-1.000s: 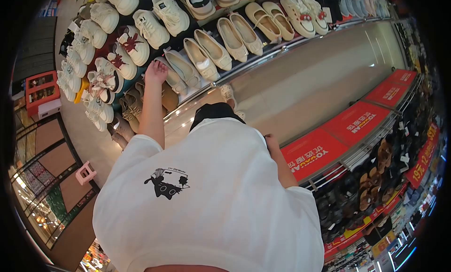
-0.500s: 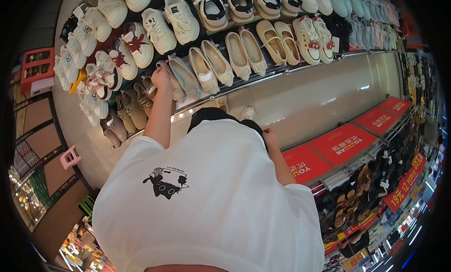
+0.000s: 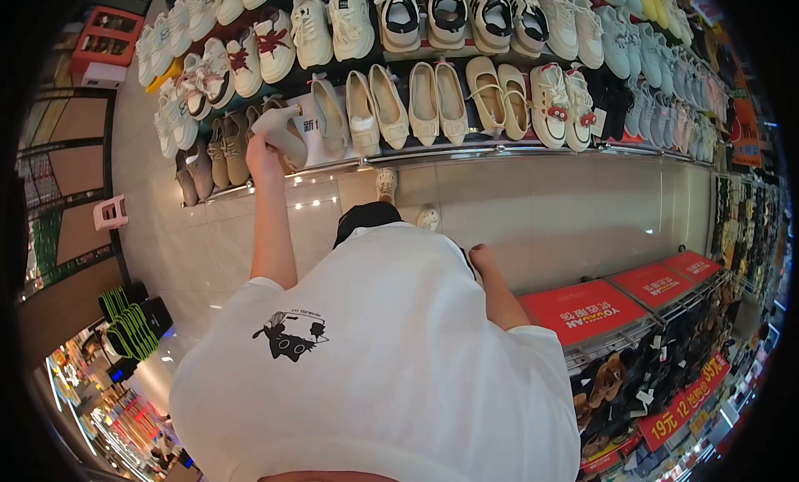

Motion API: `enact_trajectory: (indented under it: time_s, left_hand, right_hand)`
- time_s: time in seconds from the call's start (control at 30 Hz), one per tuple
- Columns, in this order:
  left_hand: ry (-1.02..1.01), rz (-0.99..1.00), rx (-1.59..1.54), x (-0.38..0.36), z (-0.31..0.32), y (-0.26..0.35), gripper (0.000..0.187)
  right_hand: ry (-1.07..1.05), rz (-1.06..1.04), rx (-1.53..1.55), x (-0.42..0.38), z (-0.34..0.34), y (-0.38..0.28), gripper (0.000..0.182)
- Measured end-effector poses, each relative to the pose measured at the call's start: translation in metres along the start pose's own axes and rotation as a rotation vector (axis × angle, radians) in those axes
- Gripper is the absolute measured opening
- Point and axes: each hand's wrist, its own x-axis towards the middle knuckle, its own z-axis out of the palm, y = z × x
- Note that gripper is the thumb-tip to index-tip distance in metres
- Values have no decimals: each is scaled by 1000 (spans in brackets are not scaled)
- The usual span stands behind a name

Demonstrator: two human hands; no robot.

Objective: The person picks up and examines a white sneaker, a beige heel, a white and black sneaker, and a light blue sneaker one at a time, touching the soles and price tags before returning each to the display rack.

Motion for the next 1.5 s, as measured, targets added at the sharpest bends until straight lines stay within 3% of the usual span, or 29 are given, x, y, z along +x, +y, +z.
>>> enact_trajectory:
  time_s: [0.2, 0.3, 0.5, 0.6, 0.67, 0.73, 0.8, 0.9, 0.97, 1.17, 1.2, 1.3, 1.33, 1.43, 1.5]
  left_hand:
    - [-289, -165, -295, -78, 3, 76, 23]
    - [-491, -287, -438, -127, 12, 112, 27]
    - [-544, -182, -613, -166, -3, 119, 38]
    - [-409, -25, -597, -167, -3, 104, 37]
    - [-504, -122, -743, -172, 1, 101, 35]
    - [-756, -460, -1057, -197, 21, 110, 35]
    - [-635, -334, -862, -191, 10, 86, 35]
    - [-470, -89, -467, -213, 16, 81, 32]
    - [-597, -159, -690, -231, 15, 84, 29]
    - [-194, -331, -632, -266, 23, 87, 25]
    - [-324, -365, -593, -264, 18, 79, 25]
    - [-213, -557, -320, -275, 24, 81, 31]
    - [-184, -592, -144, -283, 33, 84, 44]
    - [-601, -762, -290, -301, 37, 76, 55]
    - [-718, -895, -313, -303, 25, 64, 64]
  right_hand:
    - [-3, -100, -77, 25, -14, 57, 33]
    - [-78, -38, -125, 23, -31, 52, 33]
    - [-136, -157, -47, 11, -46, 5, 36]
    - [-63, -312, -37, 15, -33, -25, 44]
    - [-93, -471, -21, -7, -35, -63, 44]
    - [-235, -515, 167, -10, -25, -97, 42]
    - [-433, -598, 525, -95, -53, -163, 42]
    - [-800, -662, 827, -184, -101, -222, 45]
    - [-981, -711, 967, -212, -114, -239, 45]
    - [-646, -898, 946, -230, -114, -253, 42]
    - [-554, -914, 930, -231, -119, -254, 41]
    - [-314, -944, 912, -228, -138, -257, 38]
    - [-261, -961, 923, -226, -147, -260, 37]
    - [-100, -933, 912, -243, -172, -277, 32]
    - [-44, -906, 913, -252, -177, -288, 31]
